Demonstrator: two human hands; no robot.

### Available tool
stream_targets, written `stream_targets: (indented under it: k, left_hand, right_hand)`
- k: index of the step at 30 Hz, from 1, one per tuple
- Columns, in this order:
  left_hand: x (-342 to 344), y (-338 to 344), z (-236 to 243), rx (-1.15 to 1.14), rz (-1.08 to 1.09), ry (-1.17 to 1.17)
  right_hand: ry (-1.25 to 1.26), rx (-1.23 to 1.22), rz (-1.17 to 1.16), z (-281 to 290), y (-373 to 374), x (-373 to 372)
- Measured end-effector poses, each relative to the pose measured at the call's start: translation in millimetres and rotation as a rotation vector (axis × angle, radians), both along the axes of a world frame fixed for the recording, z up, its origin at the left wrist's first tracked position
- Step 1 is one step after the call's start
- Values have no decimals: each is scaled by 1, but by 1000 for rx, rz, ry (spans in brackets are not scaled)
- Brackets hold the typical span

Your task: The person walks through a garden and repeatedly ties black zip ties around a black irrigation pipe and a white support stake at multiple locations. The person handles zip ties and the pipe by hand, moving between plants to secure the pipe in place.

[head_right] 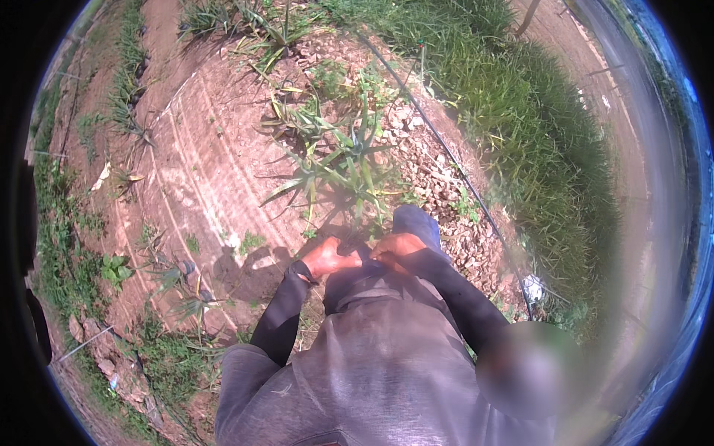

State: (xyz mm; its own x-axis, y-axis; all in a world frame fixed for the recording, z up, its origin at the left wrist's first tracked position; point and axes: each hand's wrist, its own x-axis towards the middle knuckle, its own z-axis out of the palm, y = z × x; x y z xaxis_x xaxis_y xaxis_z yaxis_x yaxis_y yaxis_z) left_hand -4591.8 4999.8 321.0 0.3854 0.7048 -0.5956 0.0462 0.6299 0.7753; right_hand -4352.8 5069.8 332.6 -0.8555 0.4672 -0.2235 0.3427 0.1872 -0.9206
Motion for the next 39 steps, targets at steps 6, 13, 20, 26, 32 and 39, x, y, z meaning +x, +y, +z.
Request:
stream_targets:
  k: [6, 13, 20, 26, 32, 39]
  left_hand:
    - [-4, 62, -21, -70, -141, 79]
    - [6, 163, -26, 5, -75, 21]
    - [11, 303, -83, -274, 276, 28]
    - [28, 487, -186, -202, 623, 20]
    - [65, 629, -312, -107, 640, 94]
    - [112, 715, -377, -61, 611, 229]
  right_hand:
    - [-13, 211, -122, 6, 42, -9]
    - [-230, 82, -217, -21, 128, -2]
    - [-218, 49, -109, -100, 298, 40]
    - [-220, -88, -908, -194, 455, 116]
    - [-344, 102, -1028, -247, 602, 121]
    - [-392, 152, -899, -343, 691, 101]
